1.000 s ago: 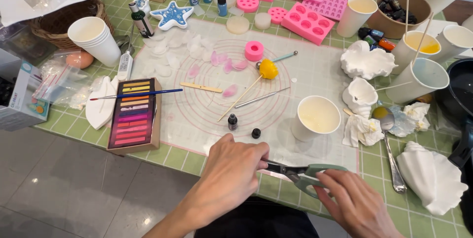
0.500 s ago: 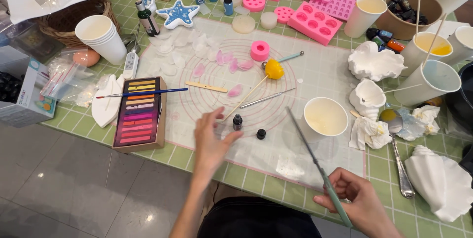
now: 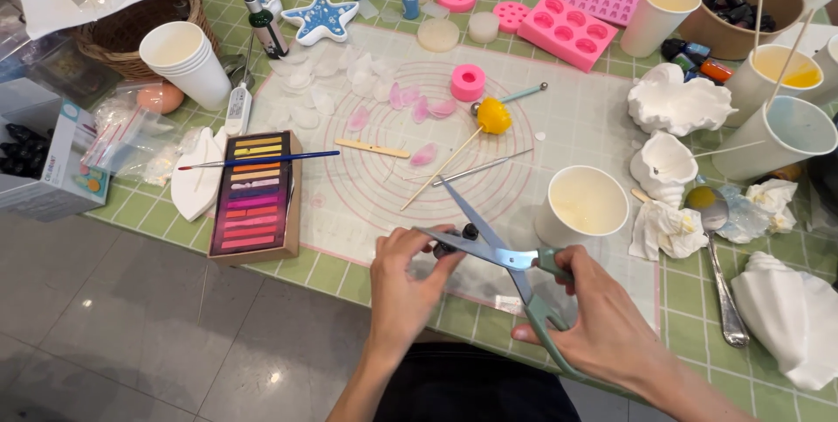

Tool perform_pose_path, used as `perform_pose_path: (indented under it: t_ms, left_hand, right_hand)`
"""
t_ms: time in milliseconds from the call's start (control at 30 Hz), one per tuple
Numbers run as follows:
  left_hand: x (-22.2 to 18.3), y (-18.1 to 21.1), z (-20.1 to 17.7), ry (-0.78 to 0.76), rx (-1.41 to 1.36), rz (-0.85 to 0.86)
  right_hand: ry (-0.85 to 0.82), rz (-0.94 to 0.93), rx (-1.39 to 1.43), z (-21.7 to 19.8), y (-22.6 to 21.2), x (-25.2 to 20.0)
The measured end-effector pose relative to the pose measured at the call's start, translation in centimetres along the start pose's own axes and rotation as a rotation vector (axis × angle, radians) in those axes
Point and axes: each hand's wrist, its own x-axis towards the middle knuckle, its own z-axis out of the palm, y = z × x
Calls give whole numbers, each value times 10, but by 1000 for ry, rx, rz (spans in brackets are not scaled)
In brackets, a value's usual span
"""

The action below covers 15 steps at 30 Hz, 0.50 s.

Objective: Pouring melted wax into a cup, adding colorants, and stirring to prepare it for candle making.

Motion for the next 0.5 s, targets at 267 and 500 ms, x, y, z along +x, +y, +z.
perform_pose_path:
  t_ms: [267, 500]
  left_hand:
    - [-13, 6, -4, -1, -208, 67]
    - [-15, 0, -9, 22, -205, 39]
  right_hand:
    - [5, -37, -164, -9, -25, 5]
    - [-45, 6, -190, -11, -37, 6]
